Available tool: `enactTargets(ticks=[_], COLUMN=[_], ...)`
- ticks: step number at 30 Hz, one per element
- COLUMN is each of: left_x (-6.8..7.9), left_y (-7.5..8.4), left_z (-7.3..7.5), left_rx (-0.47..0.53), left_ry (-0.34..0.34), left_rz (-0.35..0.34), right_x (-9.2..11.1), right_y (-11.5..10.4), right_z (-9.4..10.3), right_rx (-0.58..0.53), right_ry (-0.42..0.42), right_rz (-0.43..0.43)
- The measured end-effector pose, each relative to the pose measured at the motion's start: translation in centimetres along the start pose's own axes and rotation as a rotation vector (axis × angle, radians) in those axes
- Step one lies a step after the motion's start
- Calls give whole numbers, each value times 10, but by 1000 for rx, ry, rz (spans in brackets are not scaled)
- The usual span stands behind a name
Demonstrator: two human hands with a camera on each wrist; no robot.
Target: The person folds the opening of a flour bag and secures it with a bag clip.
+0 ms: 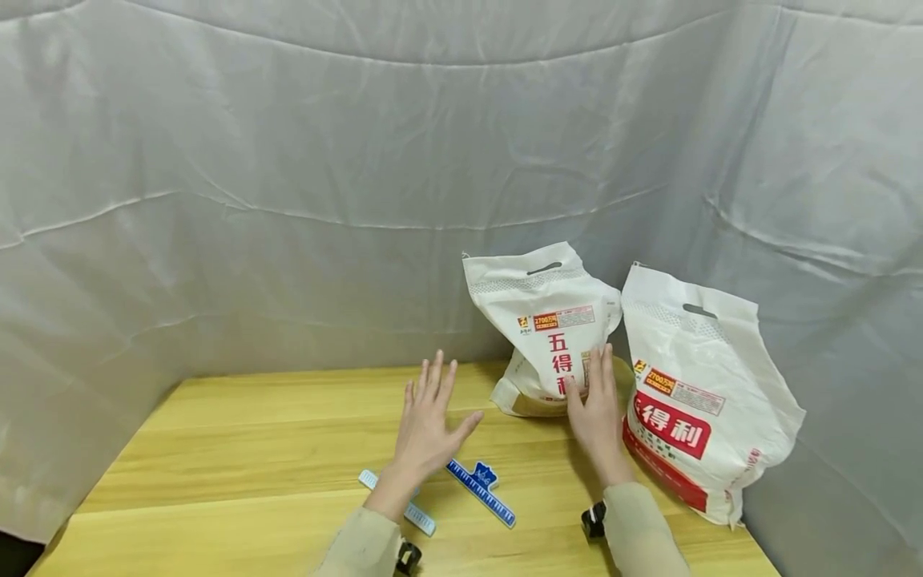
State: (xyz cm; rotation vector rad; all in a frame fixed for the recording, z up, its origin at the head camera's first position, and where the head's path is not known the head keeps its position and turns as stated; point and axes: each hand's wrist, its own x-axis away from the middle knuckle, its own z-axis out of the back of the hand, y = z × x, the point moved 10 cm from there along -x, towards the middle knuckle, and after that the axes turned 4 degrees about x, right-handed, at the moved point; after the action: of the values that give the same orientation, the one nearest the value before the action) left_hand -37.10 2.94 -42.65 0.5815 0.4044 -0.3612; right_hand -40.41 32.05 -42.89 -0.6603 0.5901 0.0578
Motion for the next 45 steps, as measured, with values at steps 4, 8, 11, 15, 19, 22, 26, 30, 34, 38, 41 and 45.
enactTargets(ticks=[4, 8, 11, 15, 19, 22, 26, 30, 34, 38, 41, 45], left_x=[-10, -24, -35, -48, -58, -63, -68, -72, -74, -75, -75, -76], left_y=[20, 36, 45, 59, 69, 71, 71, 70, 70, 73, 75, 76], left_z=[-16, -27, -33, -41, -50, -57, -64, -70, -77, -83, -88, -94], left_rx=[11, 7, 8, 17, -15, -62, -117, -139, -129, -104, -82, -37], left_ry=[26, 40, 48, 62, 76, 68, 60, 52, 41, 41, 34, 11], left_rz=[-23, -27, -22, -49, -68, -49, -24, -14, -4, -4, 1, 12], right_x=[-10, -18, -23, -28, -31, -31, -30, -31, -31, -29, -27, -26], right_y=[7, 9, 9, 11, 12, 13, 13, 12, 14, 16, 18, 19], right_z=[-1, -3, -5, -6, -6, -9, -12, -14, -15, -13, -10, -9], right_rx=[-20, -30, -34, -32, -39, -48, -54, -44, -25, -18, -15, -15], right_ry=[3, 6, 0, -2, -1, -10, -20, -21, -23, -8, 8, 16], right_rz=[-16, -29, -34, -46, -49, -47, -30, -18, -21, -22, -20, -19])
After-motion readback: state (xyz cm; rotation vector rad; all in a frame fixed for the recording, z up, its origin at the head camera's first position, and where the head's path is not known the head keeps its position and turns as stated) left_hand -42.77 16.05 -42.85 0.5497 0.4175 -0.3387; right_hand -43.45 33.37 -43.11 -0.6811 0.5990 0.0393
